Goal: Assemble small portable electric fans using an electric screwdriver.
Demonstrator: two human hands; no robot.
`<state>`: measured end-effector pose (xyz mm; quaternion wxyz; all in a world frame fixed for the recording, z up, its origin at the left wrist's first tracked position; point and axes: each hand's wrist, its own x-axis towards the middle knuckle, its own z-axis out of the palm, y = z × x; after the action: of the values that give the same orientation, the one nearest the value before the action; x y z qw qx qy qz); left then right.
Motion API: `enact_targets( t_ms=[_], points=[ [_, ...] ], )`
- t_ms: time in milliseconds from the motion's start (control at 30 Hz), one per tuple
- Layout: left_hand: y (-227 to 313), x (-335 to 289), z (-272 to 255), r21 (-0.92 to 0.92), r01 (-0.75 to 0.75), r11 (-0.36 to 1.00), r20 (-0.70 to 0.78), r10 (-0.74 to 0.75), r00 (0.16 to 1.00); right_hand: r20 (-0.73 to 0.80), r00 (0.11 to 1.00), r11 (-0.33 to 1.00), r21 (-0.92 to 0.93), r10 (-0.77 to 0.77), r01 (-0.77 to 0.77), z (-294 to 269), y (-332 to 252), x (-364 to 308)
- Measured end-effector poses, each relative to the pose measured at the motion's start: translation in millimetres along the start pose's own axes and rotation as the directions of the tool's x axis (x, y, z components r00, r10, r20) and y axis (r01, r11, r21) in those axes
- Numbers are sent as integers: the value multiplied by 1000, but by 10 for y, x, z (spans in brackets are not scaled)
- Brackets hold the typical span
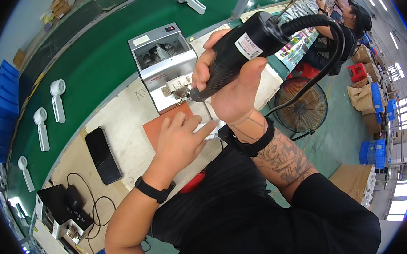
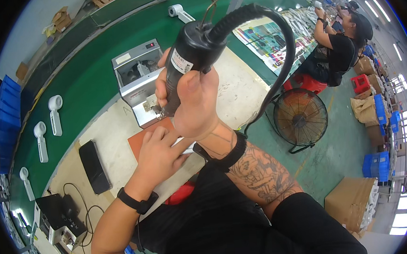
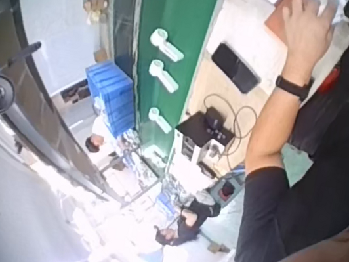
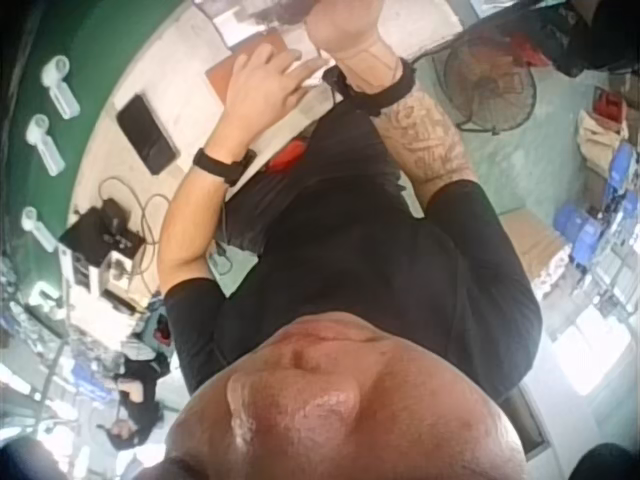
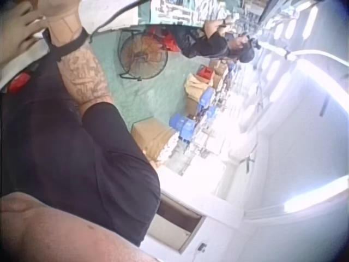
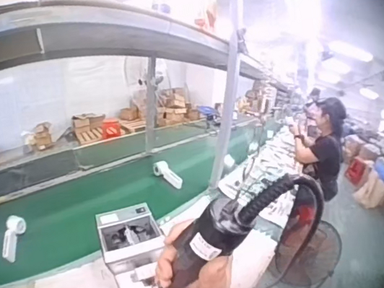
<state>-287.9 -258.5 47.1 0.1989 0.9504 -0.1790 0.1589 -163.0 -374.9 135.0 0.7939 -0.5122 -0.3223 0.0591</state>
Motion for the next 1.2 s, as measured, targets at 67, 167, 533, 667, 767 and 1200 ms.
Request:
enact_targets(
  t_ms=[67, 167, 533, 667, 767, 1200],
  points=[
    [-2, 8, 11, 31, -7, 1000, 10, 6, 1000, -2, 1000, 1000, 13, 6, -6, -44, 18, -10],
    [-15, 38, 32, 7, -11, 1000, 3, 11, 1000, -4, 1000, 1000, 1, -5, 5, -87, 3, -3],
    [-76, 5, -54, 14, -40, 999, 98, 38, 994, -60, 997, 999, 6, -54, 54, -175, 35, 90],
    [-67, -3, 2, -24, -60, 998, 109, 62, 992, -54, 997, 998, -31, -59, 57, -49, 78, 141],
    [-90, 8, 52, -22, -128, 992, 112, 130, 985, -83, 992, 996, -15, -90, 89, 51, 126, 145],
    [82, -65, -25, 44, 1, 999, -91, 3, 996, -2, 995, 994, -52, -96, 96, 72, 141, 182]
  ],
)
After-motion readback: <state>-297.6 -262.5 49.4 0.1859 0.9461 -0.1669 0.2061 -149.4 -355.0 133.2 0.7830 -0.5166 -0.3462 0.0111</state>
